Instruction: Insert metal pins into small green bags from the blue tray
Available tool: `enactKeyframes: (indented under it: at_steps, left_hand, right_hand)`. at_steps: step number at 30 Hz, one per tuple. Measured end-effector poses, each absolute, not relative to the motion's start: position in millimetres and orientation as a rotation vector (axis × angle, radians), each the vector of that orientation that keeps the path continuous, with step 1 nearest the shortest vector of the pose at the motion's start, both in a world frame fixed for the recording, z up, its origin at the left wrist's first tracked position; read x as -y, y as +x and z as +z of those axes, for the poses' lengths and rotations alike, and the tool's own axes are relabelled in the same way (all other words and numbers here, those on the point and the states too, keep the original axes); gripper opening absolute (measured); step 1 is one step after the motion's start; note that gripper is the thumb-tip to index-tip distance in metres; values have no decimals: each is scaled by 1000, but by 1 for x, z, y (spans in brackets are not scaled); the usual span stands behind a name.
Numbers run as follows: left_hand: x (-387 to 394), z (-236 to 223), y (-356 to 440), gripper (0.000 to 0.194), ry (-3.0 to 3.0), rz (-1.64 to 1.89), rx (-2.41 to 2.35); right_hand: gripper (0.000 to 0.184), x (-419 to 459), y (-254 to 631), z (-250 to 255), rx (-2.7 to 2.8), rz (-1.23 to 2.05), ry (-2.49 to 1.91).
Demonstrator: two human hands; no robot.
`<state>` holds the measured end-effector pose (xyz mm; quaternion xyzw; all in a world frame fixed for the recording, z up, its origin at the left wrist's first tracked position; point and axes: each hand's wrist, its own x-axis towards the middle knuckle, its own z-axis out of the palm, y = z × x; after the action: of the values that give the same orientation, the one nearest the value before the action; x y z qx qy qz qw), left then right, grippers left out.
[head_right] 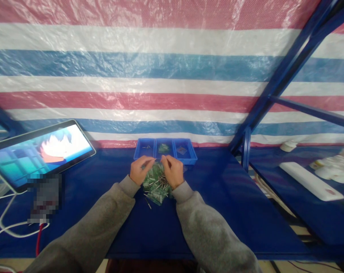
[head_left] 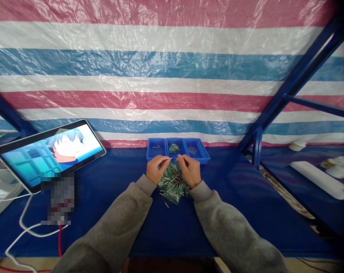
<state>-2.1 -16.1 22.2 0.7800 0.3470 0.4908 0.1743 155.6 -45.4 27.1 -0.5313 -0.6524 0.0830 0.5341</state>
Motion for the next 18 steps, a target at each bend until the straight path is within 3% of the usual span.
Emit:
enactKeyframes:
  at_steps: [11,18]
  left_hand:
    - [15,20,-2,21,2038,1406,-1027]
    - [16,24,-4,18,2147,1463,-980]
  right_hand:
    - [23,46,152,24,1714,362,-1142]
    - [33,45,153,25,1640,307,-1206]
